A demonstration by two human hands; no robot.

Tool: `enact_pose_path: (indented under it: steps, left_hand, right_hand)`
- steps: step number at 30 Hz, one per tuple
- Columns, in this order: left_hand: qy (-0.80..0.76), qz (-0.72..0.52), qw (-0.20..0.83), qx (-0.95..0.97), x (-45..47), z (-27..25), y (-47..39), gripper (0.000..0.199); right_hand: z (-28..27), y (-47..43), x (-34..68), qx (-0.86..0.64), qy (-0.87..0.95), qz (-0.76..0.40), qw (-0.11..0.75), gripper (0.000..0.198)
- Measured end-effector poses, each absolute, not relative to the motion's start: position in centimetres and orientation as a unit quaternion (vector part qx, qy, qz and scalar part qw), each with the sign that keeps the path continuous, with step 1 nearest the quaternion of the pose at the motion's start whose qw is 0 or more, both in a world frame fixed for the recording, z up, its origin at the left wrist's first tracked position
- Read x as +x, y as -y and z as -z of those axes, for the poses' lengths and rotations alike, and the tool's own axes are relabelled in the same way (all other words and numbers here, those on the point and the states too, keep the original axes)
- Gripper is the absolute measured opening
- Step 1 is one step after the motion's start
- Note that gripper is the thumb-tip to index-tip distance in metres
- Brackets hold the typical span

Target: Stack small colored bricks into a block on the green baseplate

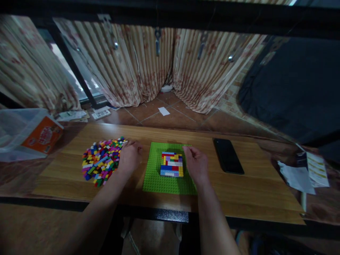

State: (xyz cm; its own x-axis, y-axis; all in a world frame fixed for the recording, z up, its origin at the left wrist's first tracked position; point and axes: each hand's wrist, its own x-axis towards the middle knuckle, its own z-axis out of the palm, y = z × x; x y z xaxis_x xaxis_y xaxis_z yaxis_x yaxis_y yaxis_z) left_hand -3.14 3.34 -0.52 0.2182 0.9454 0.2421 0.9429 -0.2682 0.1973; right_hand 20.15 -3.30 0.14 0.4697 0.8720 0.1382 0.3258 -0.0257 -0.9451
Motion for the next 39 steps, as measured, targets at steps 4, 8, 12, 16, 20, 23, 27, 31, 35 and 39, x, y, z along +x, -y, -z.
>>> enact_pose_path:
  steps: [4, 8, 12, 16, 20, 23, 27, 31, 35, 39]
  left_hand:
    - [-0.617, -0.163, 0.027, 0.770, -3.3, 0.4, -3.2, 0.027]
    - [-0.615, -0.215, 0.097, 0.752, -3.2, 0.0, -3.1, 0.024]
    - [-0.521, -0.400, 0.348, 0.669, -2.7, -0.5, -3.0, 0.014]
    - [-0.407, -0.477, 0.604, 0.492, -1.6, -1.3, -2.3, 0.022]
    - [-0.345, -0.467, 0.709, 0.399, -0.5, -2.1, -1.2, 0.028]
    - [-0.326, -0.457, 0.731, 0.387, 0.0, -2.3, -0.8, 0.028]
    - [-0.300, -0.446, 0.744, 0.396, 0.3, -2.1, -0.6, 0.028]
    - [-0.295, -0.427, 0.750, 0.411, 0.2, -2.1, -0.5, 0.033]
    - [-0.291, -0.411, 0.767, 0.398, 0.1, -2.0, -0.5, 0.036]
    - [-0.290, -0.404, 0.774, 0.393, 0.2, -2.0, -0.4, 0.040]
  right_hand:
    - [-0.1, 3.3, 20.4, -0.672, 0.452, -0.251, 0.530, 0.034]
    - [-0.1, 3.4, 20.3, -0.668, 0.453, -0.262, 0.529, 0.033]
    - [-0.5, 3.4, 19.5, -0.651, 0.444, -0.275, 0.550, 0.028]
    - [-1.1, 3.6, 18.0, -0.600, 0.493, -0.257, 0.575, 0.019]
    - [-1.9, 3.9, 16.4, -0.549, 0.569, -0.237, 0.564, 0.013]
    - [-2.3, 4.1, 15.7, -0.525, 0.592, -0.244, 0.561, 0.013]
    - [-2.4, 4.1, 15.4, -0.507, 0.619, -0.255, 0.542, 0.019]
    - [-2.3, 4.1, 15.5, -0.494, 0.643, -0.257, 0.526, 0.022]
    - [-2.4, 4.2, 15.7, -0.489, 0.646, -0.278, 0.515, 0.021]
    - [-2.8, 4.4, 15.9, -0.490, 0.634, -0.309, 0.512, 0.016]
